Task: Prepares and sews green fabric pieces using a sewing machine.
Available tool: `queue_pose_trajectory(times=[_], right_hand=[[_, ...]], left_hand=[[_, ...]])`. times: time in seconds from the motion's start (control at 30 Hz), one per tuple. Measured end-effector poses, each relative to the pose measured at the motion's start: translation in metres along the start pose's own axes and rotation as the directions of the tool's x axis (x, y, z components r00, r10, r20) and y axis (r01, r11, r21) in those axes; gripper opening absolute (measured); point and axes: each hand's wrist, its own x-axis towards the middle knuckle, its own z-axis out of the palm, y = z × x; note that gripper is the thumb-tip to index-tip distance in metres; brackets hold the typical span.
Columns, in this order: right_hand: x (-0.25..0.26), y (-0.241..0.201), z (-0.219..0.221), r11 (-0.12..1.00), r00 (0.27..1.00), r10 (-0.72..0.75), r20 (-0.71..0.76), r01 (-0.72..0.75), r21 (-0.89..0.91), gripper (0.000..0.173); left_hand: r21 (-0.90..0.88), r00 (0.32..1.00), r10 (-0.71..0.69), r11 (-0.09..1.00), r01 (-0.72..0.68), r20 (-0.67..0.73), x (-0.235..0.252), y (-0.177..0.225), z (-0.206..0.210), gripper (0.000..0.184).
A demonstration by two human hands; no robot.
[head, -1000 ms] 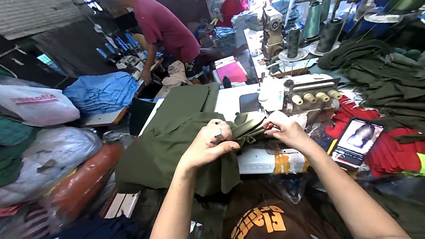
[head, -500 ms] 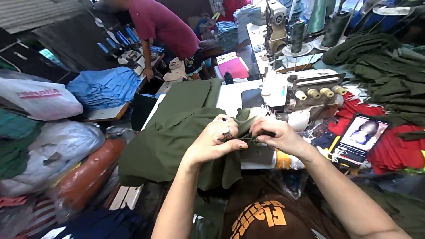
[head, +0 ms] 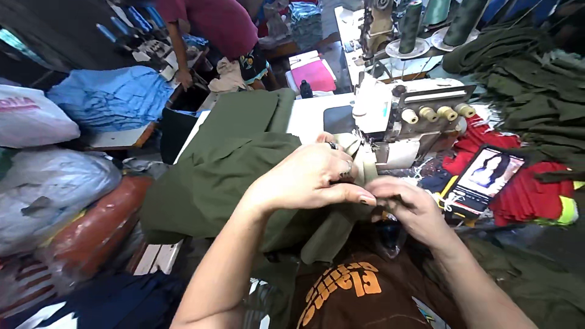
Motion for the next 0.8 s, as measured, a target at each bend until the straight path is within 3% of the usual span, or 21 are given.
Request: queue_pose_trajectory(times=[0.1, 0.23, 0.53, 0.8], right_hand=[[-0.047, 0.013, 0.009, 0.982, 0.99, 0.112, -0.082, -0.098, 0.161, 0.018], [-0.071, 0.028, 0.018, 0.976, 0.972, 0.161, -0.169, -0.132, 0.172, 0.019], [-0.025, 0.07, 0.006, 0.995, 0.97, 0.061, -0.234, -0.04, 0.093, 0.017], [0.0, 0.103, 0.001, 0.995, 0.954, 0.094, -0.284, -0.077, 0.07, 0.016]], left_hand=[[0.169, 0.989, -0.08, 0.984, 0.058, 0.124, 0.009, -0.012, 0.006, 0.051], [0.124, 0.978, -0.139, 0.985, 0.12, 0.153, 0.008, -0.033, 0.017, 0.036], [0.015, 0.984, -0.178, 0.984, 0.178, 0.004, 0.019, -0.032, 0.018, 0.023], [0.158, 0.951, -0.304, 0.938, 0.308, -0.049, 0.028, -0.017, 0.068, 0.024]])
